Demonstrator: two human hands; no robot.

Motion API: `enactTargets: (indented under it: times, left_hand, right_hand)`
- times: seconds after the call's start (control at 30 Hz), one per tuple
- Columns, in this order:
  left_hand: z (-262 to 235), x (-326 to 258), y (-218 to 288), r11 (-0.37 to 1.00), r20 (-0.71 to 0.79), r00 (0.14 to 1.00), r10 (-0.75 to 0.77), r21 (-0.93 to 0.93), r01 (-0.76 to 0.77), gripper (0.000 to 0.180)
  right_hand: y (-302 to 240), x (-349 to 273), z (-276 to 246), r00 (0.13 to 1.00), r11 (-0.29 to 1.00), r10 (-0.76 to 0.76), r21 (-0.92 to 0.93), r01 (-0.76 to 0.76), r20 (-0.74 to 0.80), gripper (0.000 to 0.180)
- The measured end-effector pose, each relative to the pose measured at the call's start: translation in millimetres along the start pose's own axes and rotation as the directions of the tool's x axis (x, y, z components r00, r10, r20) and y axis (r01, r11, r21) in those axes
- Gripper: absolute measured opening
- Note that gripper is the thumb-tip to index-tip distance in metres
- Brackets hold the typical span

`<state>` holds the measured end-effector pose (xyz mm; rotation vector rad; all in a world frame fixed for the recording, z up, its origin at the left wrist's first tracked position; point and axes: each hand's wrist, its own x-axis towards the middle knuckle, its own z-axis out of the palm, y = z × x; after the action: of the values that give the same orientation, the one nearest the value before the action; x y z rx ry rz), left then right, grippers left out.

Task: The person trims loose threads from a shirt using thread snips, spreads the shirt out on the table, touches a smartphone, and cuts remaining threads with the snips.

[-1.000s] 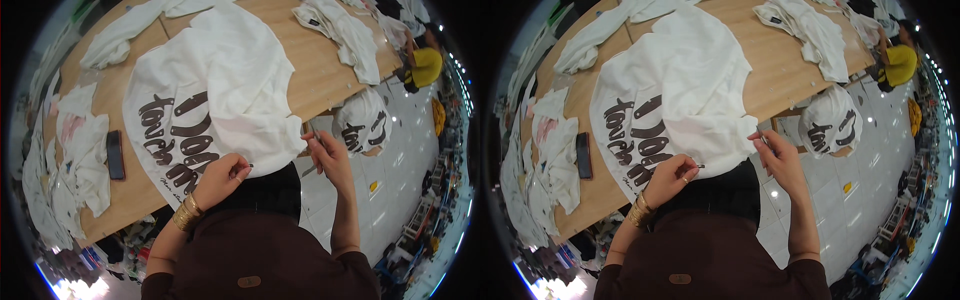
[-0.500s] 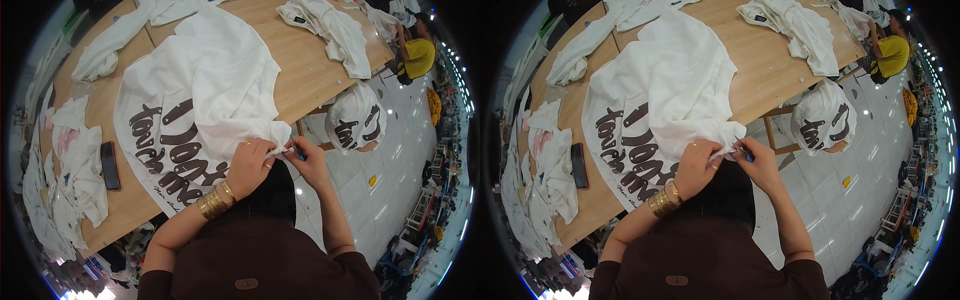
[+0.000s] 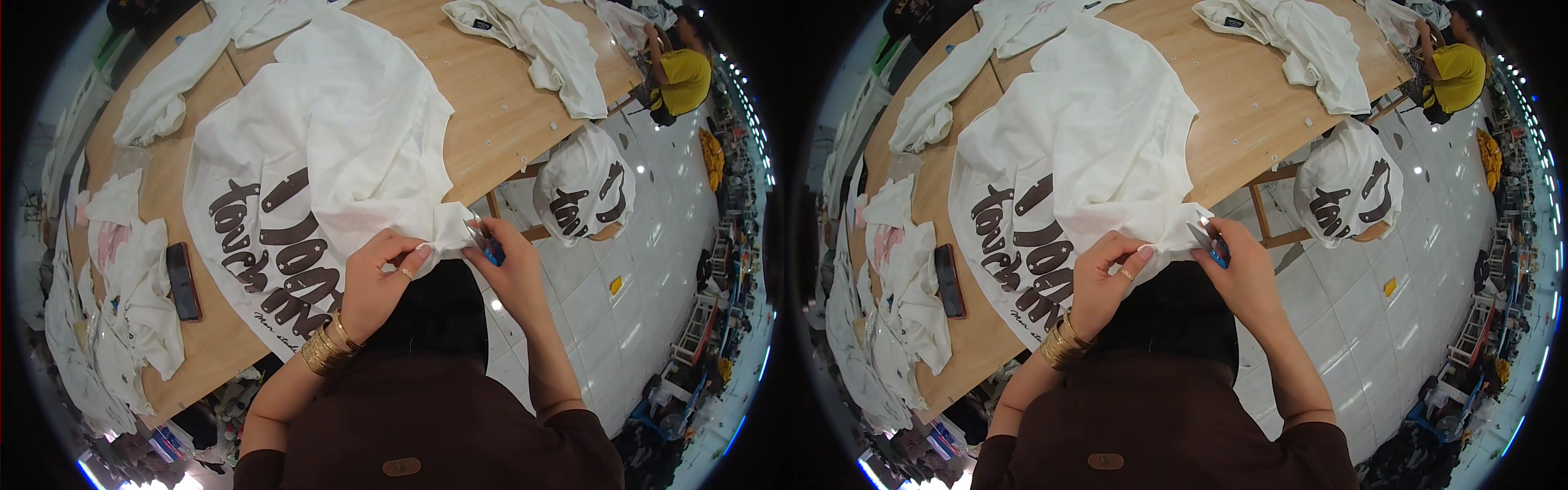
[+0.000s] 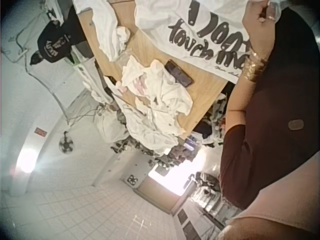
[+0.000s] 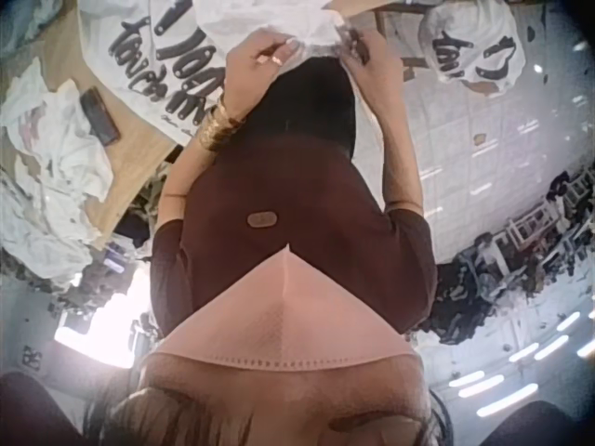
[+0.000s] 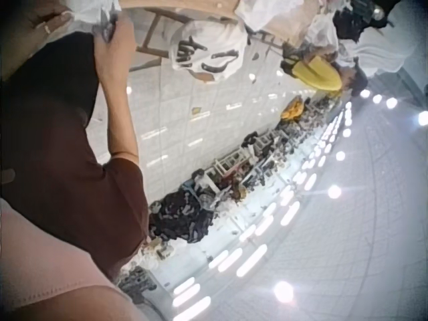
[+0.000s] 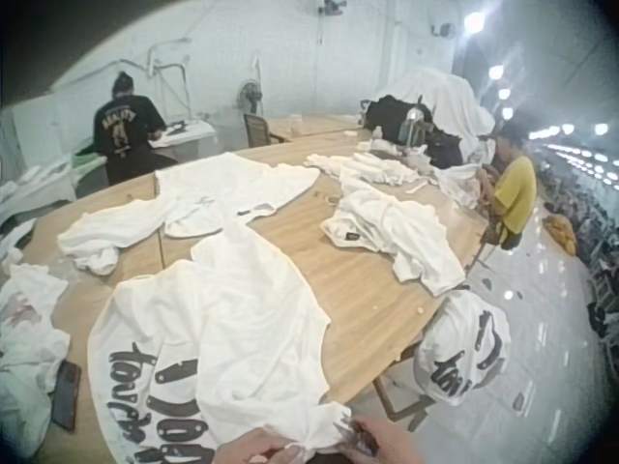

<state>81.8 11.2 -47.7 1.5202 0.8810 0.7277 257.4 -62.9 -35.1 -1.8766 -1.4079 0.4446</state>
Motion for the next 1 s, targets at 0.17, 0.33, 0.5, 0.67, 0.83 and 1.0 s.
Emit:
enactTargets:
  times: [0.17, 0.33, 0.5, 0.67, 0.83, 1.0]
  left_hand:
    - [3, -6, 4, 0.999, 0.008, 1.000, 0.007, 0.033, -0.007, 0.013]
    - [6, -11, 4, 1.000, 0.015, 1.000, -0.011, -0.014, 0.011, 0.014]
    - [7, -11, 6, 1.000, 0.015, 1.000, 0.015, 0.027, -0.015, 0.015]
    - [8, -12, 7, 0.991, 0.009, 0.998, 0.066, 0.114, -0.066, 0.017]
    - [11, -13, 1, 0.951, 0.000, 0.979, 0.204, 0.239, -0.199, 0.021]
    - [13, -14, 2, 0.933, 0.005, 0.970, 0.245, 0.269, -0.237, 0.025]
  right_hand:
    - [-48, -11, -26, 0.844, 0.790, 0.379, 0.343, -0.509, 0.380, 0.021]
    - [-48, -22, -12, 0.689, 0.659, 0.352, 0.355, -0.663, 0.634, 0.027]
    - [-49, -22, -9, 0.670, 0.633, 0.360, 0.357, -0.687, 0.650, 0.028]
    - [-49, -23, -10, 0.665, 0.615, 0.365, 0.368, -0.698, 0.651, 0.028]
    - [-47, -22, -11, 0.649, 0.574, 0.360, 0.389, -0.721, 0.670, 0.028]
    - [-46, -28, -3, 0.696, 0.546, 0.367, 0.463, -0.698, 0.617, 0.026]
